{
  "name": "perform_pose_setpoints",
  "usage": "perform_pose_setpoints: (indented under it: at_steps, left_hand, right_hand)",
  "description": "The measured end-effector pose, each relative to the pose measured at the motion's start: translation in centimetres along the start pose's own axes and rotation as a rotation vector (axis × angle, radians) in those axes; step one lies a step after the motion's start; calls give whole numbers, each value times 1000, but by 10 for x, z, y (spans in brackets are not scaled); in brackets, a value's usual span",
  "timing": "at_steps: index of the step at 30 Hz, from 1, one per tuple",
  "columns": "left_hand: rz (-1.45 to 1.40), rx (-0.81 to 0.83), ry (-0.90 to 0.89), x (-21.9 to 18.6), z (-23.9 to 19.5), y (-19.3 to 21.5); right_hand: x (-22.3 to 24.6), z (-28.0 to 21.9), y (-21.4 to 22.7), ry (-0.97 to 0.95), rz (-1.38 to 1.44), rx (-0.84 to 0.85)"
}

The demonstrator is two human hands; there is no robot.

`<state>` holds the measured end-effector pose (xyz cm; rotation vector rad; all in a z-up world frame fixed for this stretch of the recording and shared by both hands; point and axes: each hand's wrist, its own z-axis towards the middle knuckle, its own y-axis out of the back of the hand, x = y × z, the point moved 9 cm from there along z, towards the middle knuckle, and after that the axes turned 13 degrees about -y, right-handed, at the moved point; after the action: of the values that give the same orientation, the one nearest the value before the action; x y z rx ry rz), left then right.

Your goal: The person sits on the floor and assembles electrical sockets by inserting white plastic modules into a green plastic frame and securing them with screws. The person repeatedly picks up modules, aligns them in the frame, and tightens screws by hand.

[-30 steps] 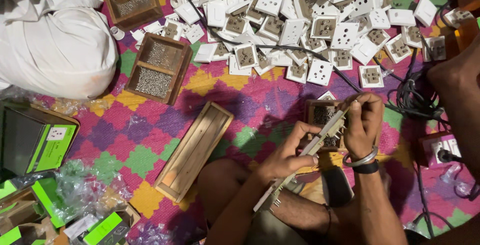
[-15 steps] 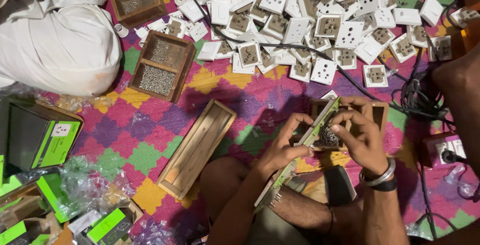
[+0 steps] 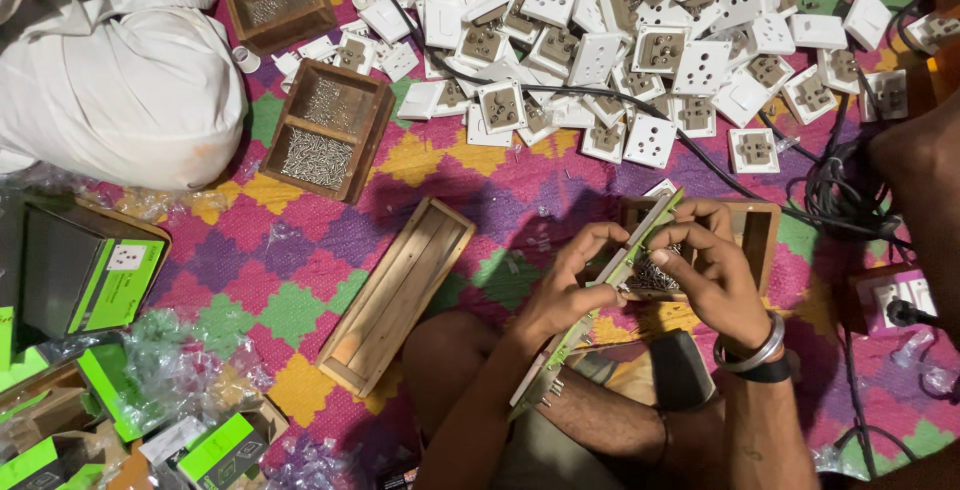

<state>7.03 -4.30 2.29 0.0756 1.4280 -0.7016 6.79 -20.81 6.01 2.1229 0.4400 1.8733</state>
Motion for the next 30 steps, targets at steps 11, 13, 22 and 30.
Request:
perform_pose_setpoints:
  at_steps: [11,13,22,30]
  left_hand:
    - [52,2,35,-6,1,-1]
    - [35,-1,26,-10,1,-1]
    - [-240,-78,65,16,-3,2]
    - [-75,-30,-136,28,2,16]
  right_hand:
    - [9,-3,-3,14,-59,-81]
    - [10,-4,-5,27,-50,-110]
    - [21,-16,-12,106,-89,-305]
    - [61,-31,-32,326,-375,-604]
